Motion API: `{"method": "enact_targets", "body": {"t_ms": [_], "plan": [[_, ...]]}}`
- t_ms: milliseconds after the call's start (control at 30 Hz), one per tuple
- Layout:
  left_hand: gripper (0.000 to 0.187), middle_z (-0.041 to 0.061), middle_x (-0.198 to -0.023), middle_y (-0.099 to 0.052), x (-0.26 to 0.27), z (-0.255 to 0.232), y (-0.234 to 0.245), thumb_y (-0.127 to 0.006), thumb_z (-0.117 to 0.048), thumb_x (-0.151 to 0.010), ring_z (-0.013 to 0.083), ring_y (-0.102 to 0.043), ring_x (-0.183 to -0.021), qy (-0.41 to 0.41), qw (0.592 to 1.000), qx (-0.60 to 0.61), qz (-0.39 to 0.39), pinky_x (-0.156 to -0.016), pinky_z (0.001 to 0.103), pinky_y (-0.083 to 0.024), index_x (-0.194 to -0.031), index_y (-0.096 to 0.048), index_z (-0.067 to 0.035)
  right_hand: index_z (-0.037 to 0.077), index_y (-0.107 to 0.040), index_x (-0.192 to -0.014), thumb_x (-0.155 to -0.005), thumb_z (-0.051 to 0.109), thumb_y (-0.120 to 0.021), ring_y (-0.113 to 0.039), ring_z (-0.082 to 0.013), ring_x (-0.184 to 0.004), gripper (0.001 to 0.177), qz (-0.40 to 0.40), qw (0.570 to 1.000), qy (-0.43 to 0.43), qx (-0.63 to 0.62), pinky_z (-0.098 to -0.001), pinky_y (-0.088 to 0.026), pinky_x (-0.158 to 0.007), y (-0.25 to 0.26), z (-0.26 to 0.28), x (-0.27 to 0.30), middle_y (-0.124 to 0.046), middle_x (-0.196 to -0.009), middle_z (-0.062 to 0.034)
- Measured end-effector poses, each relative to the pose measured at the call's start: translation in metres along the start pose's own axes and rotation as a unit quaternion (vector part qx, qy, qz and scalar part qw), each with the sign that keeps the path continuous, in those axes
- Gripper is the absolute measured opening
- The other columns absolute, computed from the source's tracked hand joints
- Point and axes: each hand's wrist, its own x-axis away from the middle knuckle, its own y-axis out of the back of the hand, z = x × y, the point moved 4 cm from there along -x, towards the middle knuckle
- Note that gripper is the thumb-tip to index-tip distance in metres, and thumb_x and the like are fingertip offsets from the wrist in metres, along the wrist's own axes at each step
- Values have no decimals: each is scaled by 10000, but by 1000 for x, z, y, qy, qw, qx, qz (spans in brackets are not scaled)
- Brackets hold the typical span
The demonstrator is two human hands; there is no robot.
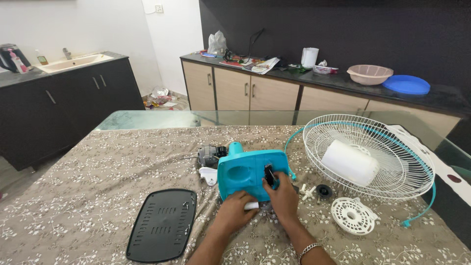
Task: The person disassembles a small electric fan on a table. They remove the rear cover, unscrew and detach internal components including a capacitor and a black plastic piece, and separate the motor from the housing. The fan cage and other parts remain on the table.
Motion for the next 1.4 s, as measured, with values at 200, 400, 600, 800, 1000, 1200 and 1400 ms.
{"method": "enact_targets", "body": {"t_ms": [200,400,600,800,1000,1200,1400], "plan": [[259,91,-1024,-694,0,0,2,-804,-256,-805,323,-655,-1025,-2,1000,5,-7,-897,448,-517,-1015,-748,-117,98,-657,-1155,-793,407,-793,-725,-353,-932,495,12,1000,-24,-7,-459,-556,-777,-1,-3,-2,-716,-1115,-129],[251,75,-1032,-700,-1,1,-2,-792,-273,-823,313,-652,-1044,6,1000,13,-13,-909,447,-513,-1021,-753,-125,109,-649,-1128,-801,439,-784,-728,-324,-900,483,30,999,-21,15,-451,-561,-756,-4,-4,-3,-689,-1093,-98],[304,82,-1055,-682,-2,4,-6,-785,-286,-828,319,-652,-1029,36,999,2,-16,-899,457,-510,-1080,-722,-126,113,-636,-1132,-814,449,-766,-714,-370,-913,480,6,999,25,45,-468,-560,-721,-5,-8,-2,-678,-1111,-104],[305,95,-1071,-683,-3,1,2,-714,-138,-794,317,-642,-1080,-10,996,-26,-90,-969,456,-477,-1099,-716,-132,104,-593,-1202,-837,442,-738,-726,-380,-901,518,14,999,15,45,-479,-572,-724,-13,-16,-5,-689,-1154,-122],[279,106,-1054,-670,-5,0,1,-746,-152,-796,328,-627,-1060,-18,995,-30,-97,-938,468,-464,-1071,-708,-122,98,-603,-1196,-824,422,-741,-726,-375,-907,512,-8,999,21,38,-476,-570,-730,-10,-19,-8,-691,-1152,-125],[224,101,-1019,-682,-11,8,-5,-761,-214,-840,326,-639,-1024,20,996,-34,-82,-910,481,-484,-1040,-713,-124,95,-603,-1119,-832,546,-717,-746,-333,-826,546,37,996,7,77,-446,-590,-653,-6,-10,-8,-692,-1109,-107],[161,100,-987,-700,-11,15,-10,-746,-204,-850,325,-661,-993,51,995,-48,-69,-898,481,-483,-986,-731,-119,119,-633,-1102,-877,577,-668,-744,-339,-748,512,24,994,26,106,-446,-581,-598,-1,-2,-13,-729,-1005,-110]]}}
